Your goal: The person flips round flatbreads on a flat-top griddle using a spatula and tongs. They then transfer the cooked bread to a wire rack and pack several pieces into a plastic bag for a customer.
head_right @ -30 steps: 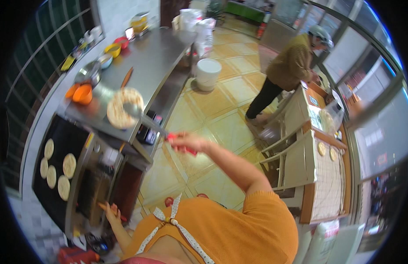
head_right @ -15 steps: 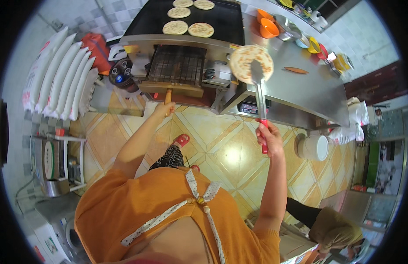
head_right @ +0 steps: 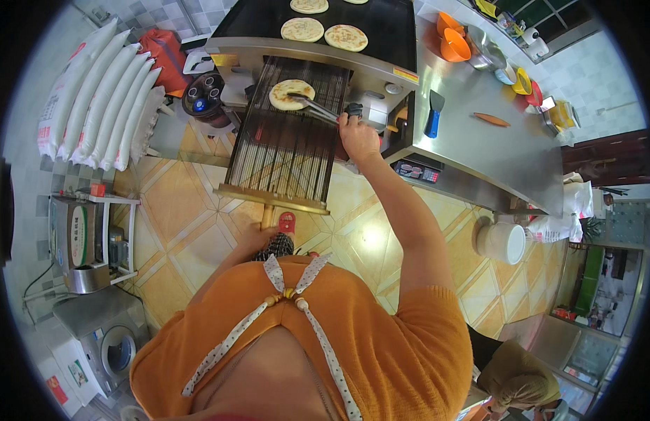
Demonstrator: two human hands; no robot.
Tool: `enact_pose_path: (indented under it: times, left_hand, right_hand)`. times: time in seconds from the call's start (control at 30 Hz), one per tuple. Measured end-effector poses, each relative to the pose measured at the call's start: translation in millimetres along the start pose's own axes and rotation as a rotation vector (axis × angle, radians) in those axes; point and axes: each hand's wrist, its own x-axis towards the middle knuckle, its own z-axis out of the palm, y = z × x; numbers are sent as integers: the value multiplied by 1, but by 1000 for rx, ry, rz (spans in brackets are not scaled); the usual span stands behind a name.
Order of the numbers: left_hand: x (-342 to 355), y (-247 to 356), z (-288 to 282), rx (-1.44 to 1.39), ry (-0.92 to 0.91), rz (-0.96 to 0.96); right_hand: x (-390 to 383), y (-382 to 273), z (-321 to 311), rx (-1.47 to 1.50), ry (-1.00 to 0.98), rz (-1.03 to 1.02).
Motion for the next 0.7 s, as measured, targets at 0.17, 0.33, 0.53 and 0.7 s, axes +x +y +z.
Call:
enact_pose_path:
  times: [0.17,0.33,0.53,0.7]
  left_hand:
    - [3,0,-3,167,-1,76]
    - [2,13,1,220,13,31]
    - [-1,24,12,67,181,-118]
    - [-2,4,23,83,425,-112]
  right_hand:
    - [-4,35,-21,172,-147,-38]
    - [30,156,8,659,-58,232]
    - [172,284,102,1968,-765,904]
    - [270,296,203,2301,-890,941]
